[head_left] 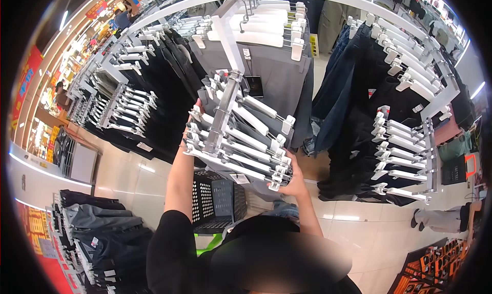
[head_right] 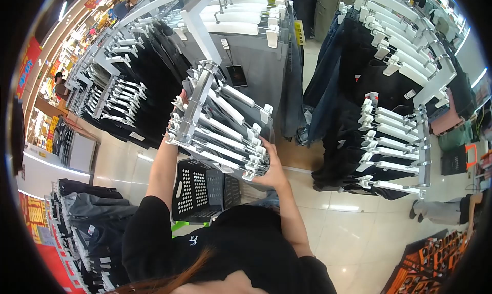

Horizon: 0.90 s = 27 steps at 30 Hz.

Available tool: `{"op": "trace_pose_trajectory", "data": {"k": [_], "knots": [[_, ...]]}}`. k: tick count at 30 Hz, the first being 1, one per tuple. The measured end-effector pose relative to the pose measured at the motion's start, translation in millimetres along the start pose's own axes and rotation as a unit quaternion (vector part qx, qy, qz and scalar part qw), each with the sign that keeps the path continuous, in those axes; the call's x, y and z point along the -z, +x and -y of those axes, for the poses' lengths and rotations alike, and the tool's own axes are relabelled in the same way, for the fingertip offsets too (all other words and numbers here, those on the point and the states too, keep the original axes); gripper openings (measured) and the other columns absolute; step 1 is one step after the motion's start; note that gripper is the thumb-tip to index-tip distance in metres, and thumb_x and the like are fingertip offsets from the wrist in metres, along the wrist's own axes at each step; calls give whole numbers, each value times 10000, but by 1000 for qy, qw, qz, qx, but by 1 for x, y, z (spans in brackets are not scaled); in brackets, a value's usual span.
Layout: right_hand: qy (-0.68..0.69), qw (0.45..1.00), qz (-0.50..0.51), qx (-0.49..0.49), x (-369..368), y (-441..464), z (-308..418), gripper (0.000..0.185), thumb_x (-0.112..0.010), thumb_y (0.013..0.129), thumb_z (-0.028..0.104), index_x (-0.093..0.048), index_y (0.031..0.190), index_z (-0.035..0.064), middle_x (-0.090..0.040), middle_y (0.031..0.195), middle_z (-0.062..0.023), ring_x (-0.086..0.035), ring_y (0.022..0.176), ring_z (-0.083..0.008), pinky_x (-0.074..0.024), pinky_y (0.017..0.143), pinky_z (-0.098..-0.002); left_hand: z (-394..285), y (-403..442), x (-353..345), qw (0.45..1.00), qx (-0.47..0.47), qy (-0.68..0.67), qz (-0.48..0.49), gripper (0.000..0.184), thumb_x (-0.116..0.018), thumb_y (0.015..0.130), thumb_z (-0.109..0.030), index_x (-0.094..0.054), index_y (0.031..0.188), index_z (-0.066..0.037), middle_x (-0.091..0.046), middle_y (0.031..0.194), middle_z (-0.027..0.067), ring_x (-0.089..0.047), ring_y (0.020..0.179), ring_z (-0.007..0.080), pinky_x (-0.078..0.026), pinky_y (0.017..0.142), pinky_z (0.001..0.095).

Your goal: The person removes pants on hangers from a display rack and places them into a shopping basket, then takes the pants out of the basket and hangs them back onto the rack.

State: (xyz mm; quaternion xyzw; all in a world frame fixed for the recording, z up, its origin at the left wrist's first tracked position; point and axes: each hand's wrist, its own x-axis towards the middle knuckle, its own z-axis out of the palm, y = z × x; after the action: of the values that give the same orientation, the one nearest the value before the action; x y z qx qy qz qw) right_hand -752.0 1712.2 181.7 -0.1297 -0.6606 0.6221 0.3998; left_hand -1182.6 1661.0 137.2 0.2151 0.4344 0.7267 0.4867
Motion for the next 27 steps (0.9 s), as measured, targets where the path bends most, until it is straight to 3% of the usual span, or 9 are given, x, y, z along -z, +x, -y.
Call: {"op": "trace_pose_trajectory", "data": {"k": [5,7,9,11,12,13,19,24,27], "knots": [[-59,998,15,5,2,-4,-2,950,-819,449,218,-330,1228,-21,-426,1158,-127,-429,1064,-198,-331,918,-312,13,4,27,994,-56,54,-78,536,-391,866,-472,-354,1258,-108,-466,1183,85,-497,1024,203,-443,828,333],[-4,1000,13,-26,-3,-6,3,954,-818,453,216,-321,1232,-20,-439,1143,-123,-439,1050,-197,-338,910,-311,8,12,36,987,-75,65,-125,524,-407,865,-462,-364,1250,-109,-470,1177,83,-503,1009,196,-448,814,327],[48,998,12,-49,-4,-5,3,958,-817,456,214,-312,1236,-19,-452,1127,-119,-449,1036,-195,-345,902,-310,1,5,20,990,-132,50,4,485,-498,852,-375,-361,1240,-117,-485,1141,74,-516,944,153,-454,763,301],[27,999,19,-6,-5,-1,0,960,-816,463,202,-297,1242,-9,-470,1102,-111,-459,1018,-189,-354,891,-308,4,7,-3,964,-156,179,-122,512,-537,842,-310,-316,1268,-132,-502,1109,74,-520,930,151,-454,749,297],[35,999,20,-5,-5,-2,-5,952,-815,466,191,-296,1242,1,-468,1102,-113,-457,1017,-186,-353,889,-306,-4,16,-1,968,-103,178,-141,550,-550,839,-268,-267,1293,-141,-528,1068,78,-538,907,166,-460,741,297],[37,999,18,-7,-5,-2,-8,952,-815,466,191,-296,1242,1,-468,1102,-113,-457,1017,-186,-353,889,-306,-1,19,-1,967,-110,193,-127,545,-516,840,-378,-311,1274,-122,-547,1048,86,-556,878,192,-470,738,309],[28,999,29,-14,-5,-3,-12,977,-819,466,189,-269,1254,12,-448,1115,-111,-443,1026,-192,-350,891,-313,-4,-12,-6,989,-77,88,-96,551,-494,831,-426,-335,1259,-119,-544,1054,79,-551,891,187,-464,739,306],[50,995,15,-83,-7,-13,-2,1034,-818,481,163,-170,1276,28,-420,1148,-128,-430,1061,-215,-348,906,-328,-4,-87,-24,991,-50,-15,-125,562,-477,824,-466,-354,1247,-116,-542,1059,73,-546,901,183,-459,739,304],[63,996,-4,-57,-10,-21,-2,1019,-816,486,162,-178,1270,32,-416,1153,-128,-432,1064,-213,-358,904,-339,-2,-120,-36,986,-49,-58,-147,571,-466,820,-489,-366,1240,-114,-541,1062,70,-543,907,180,-456,740,303]]}}
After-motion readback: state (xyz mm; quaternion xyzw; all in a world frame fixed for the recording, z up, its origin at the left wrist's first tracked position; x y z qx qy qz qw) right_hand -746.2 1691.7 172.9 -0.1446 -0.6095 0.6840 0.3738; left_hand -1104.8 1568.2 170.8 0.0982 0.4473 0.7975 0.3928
